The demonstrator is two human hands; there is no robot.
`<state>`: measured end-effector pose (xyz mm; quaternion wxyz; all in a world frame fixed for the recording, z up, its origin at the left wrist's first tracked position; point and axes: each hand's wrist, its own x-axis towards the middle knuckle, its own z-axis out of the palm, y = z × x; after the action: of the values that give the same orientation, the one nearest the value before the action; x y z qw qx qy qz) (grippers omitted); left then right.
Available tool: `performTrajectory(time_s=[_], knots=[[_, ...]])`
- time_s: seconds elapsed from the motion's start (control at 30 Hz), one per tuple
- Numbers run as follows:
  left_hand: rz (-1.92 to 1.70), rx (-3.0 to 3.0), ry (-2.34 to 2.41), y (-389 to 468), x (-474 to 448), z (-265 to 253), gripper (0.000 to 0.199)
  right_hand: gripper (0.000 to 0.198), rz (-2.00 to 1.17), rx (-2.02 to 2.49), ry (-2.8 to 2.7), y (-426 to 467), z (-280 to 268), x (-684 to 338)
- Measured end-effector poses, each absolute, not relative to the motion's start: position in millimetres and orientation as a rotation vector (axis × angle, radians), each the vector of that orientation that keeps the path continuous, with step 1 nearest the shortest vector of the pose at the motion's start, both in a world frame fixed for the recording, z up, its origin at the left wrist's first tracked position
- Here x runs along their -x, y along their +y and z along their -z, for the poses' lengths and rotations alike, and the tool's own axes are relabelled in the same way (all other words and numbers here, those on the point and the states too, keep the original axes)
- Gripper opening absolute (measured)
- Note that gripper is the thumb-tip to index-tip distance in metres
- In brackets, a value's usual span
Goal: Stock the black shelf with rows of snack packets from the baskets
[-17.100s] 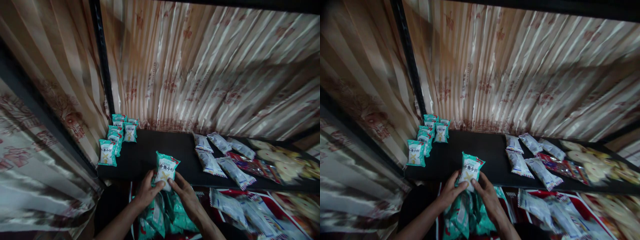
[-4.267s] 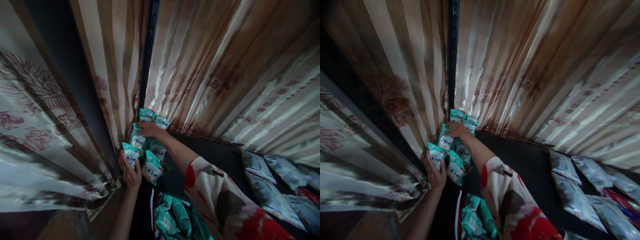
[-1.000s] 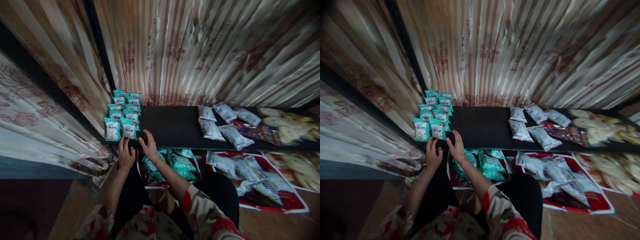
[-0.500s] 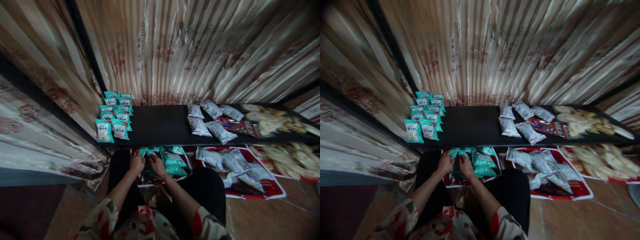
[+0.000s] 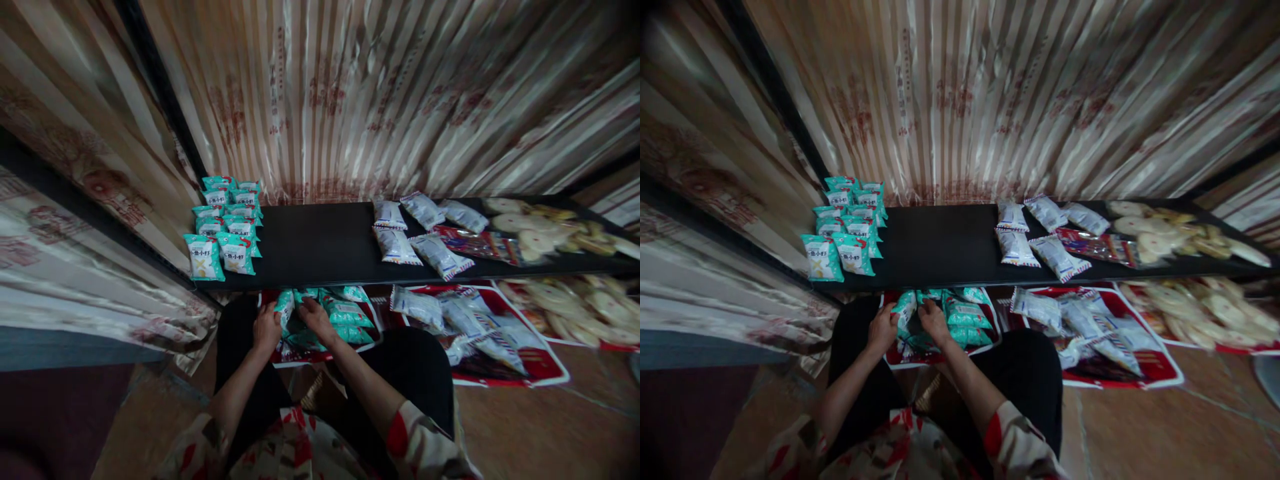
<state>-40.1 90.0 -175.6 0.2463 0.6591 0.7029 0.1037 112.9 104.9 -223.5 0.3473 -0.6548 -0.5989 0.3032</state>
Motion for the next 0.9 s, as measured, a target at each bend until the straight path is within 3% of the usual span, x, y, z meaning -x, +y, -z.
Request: performTrajectory(time_s=[0.13, 0.37, 0.5, 0.63, 0.9], knots=[[-0.297, -1.838, 1.829, 76, 49, 156, 0.033, 0.033, -0.835, 1.706, -1.606, 91, 212, -117], [-0.246, -2.061, 1.509, 75, 55, 107, 0.031, 0.053, -0.557, 1.401, -2.127, 71, 153, -136], [-0.134, -2.245, 1.251, 85, 54, 74, 0.03, 0.054, -0.862, 1.255, -2.283, 67, 120, -150], [-0.154, -2.29, 1.213, 97, 51, 47, 0.027, 0.053, -1.232, 1.238, -2.086, 65, 103, -161], [-0.223, -2.379, 1.293, 123, 29, 33, 0.032, 0.045, -1.203, 1.415, -1.807, 82, 92, -167]])
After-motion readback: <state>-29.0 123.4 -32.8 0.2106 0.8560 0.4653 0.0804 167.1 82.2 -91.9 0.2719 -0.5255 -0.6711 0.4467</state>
